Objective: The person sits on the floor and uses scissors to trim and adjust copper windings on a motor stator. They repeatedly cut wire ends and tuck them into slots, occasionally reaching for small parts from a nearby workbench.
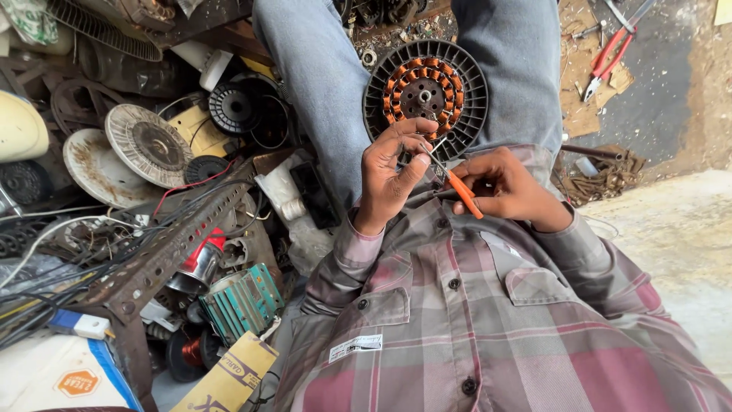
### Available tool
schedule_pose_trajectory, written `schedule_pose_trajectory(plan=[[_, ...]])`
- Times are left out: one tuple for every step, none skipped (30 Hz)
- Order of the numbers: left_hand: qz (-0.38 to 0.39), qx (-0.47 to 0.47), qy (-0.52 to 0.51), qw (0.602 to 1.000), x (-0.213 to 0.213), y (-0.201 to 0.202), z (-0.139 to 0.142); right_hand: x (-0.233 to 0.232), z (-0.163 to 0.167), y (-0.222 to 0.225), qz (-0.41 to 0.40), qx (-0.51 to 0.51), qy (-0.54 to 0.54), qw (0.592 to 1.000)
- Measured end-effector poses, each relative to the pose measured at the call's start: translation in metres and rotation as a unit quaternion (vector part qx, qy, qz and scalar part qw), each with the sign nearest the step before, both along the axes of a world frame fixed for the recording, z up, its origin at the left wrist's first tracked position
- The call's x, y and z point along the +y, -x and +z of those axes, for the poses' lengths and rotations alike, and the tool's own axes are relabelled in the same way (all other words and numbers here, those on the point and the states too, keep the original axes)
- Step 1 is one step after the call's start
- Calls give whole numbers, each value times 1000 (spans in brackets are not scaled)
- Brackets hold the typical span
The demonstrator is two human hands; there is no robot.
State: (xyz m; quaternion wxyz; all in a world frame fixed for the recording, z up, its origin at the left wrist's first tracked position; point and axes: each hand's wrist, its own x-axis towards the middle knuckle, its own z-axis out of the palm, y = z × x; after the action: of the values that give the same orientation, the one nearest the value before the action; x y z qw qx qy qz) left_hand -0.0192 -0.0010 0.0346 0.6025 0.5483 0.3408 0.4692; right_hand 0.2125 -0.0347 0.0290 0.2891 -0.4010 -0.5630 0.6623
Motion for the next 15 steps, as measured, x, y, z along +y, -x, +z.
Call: schedule_pose_trajectory(plan=[[-2,-2,2,1000,-1,0,-1,-2,-4,0,2,28,20,999],[-3,-4,4,1000,-1,1,-3,-3,-8,-1,2,56,41,998],[-6,-9,6,1000,-1,1,-5,-4,-12,-1,1,84,62,995],[-8,-15,7,1000,-1,1,-6,-5,-16,-2,2,111,83,990],[-9,-20,9,1000,-1,2,-8,-6,-19,-2,6,120,87,989],[-14,-33,17,999,-1,2,-10,-6,-23,-3,9,128,92,987],[-21,-46,24,998,0,3,-11,-7,-25,-3,12,136,96,986],[-27,-59,31,997,0,2,-13,-8,-27,-3,12,151,107,983],[-36,-76,33,996,-1,2,-14,-9,-29,-3,11,166,118,979],[-46,-94,34,994,-1,1,-16,-11,-30,-4,11,180,128,975],[-56,-111,35,992,-1,0,-17,-12,-30,-4,1,194,133,972],[-51,-80,21,995,-3,-2,-18,-14,-31,-4,-8,208,139,968],[-45,-49,8,998,-5,-3,-18,-15,-30,-5,-17,221,146,964],[-40,-18,-5,999,-6,-4,-18,-17,-30,-6,-21,226,149,963],[-33,-23,-14,999,-8,-5,-18,-18,-29,-7,-25,230,151,961]])
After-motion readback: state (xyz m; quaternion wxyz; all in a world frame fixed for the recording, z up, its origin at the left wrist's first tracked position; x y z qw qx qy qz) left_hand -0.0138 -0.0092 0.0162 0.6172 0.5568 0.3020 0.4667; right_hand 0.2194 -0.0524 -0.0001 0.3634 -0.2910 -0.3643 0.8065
